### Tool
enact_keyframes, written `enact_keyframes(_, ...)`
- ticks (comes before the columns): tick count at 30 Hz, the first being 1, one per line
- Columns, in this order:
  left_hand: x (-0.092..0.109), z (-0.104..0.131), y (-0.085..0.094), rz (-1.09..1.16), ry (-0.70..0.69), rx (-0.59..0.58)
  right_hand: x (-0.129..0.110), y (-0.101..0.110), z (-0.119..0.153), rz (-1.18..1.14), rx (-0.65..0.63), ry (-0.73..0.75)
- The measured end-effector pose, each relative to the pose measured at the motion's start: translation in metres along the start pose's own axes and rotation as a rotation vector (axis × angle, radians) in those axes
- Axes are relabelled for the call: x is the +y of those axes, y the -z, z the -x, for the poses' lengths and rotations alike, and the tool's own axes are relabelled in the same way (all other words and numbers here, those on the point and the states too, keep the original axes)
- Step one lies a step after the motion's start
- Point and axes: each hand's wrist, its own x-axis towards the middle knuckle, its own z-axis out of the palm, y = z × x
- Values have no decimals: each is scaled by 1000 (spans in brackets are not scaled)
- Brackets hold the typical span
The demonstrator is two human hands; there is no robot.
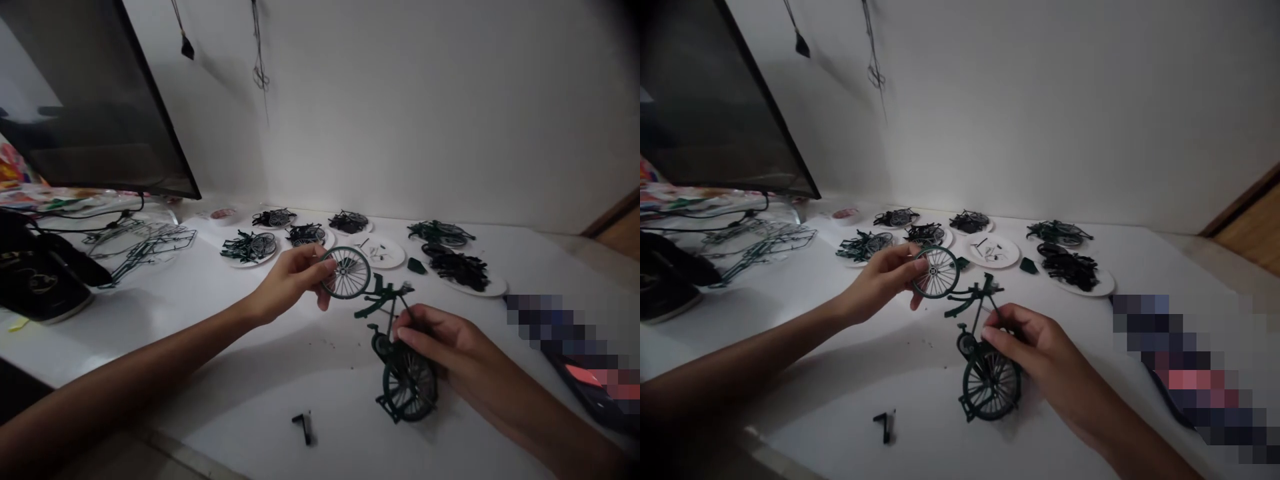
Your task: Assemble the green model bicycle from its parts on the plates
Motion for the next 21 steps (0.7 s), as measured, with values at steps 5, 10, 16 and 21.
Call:
enact_keyframes(5, -10, 18, 1, 165, 66, -5, 6, 4, -3, 14, 12, -53)
enact_keyframes(10, -5, 29, -15, 215, 149, -76, 3, 0, 2, 43, -110, -149)
enact_keyframes(16, -7, 37, -29, 233, 241, -89, 2, 1, 5, 42, -150, -192)
enact_keyframes(21, -11, 39, -36, 235, 278, -82, -1, -6, 7, 22, -63, -191)
